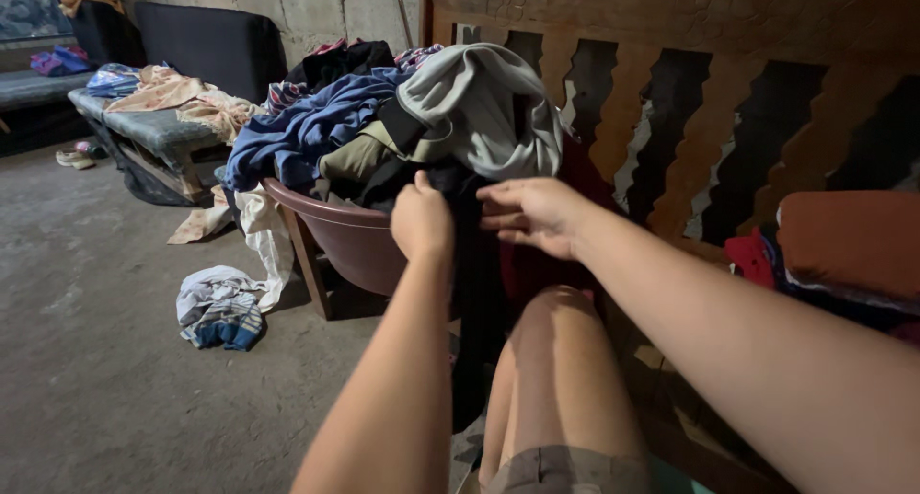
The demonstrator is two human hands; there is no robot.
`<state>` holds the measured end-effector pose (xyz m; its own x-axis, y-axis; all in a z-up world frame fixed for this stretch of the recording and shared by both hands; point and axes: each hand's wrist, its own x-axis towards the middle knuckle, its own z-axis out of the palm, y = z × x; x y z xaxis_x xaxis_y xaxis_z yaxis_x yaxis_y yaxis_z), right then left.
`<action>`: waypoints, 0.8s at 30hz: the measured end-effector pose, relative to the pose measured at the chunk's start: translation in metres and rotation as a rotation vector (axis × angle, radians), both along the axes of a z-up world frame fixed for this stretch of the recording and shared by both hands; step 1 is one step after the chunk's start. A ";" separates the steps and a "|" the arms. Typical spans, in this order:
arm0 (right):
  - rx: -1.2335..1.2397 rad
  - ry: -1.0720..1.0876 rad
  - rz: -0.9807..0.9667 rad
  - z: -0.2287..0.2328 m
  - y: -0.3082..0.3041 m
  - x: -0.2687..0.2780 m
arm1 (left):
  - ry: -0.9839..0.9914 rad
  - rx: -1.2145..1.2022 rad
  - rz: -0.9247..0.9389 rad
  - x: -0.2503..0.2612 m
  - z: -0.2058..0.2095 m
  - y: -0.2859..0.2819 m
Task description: The person picks up clothes from a pile, lays them on a wooden bench, and folds them by hand, including a purple garment, an orange shirt, a white t-shirt, and black shorts, stacking each item on a separate pile.
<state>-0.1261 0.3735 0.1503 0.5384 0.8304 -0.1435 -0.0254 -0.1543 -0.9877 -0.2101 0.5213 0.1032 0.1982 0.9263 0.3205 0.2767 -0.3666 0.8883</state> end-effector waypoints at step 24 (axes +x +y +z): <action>0.477 0.407 -0.494 -0.058 -0.190 0.037 | -1.074 -0.521 -0.857 0.055 -0.087 -0.085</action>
<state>-0.0892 0.1831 0.0920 0.8419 0.5307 -0.0979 -0.3538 0.4057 -0.8428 -0.1553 0.4365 0.0164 0.6225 0.7051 0.3396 -0.7195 0.3448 0.6029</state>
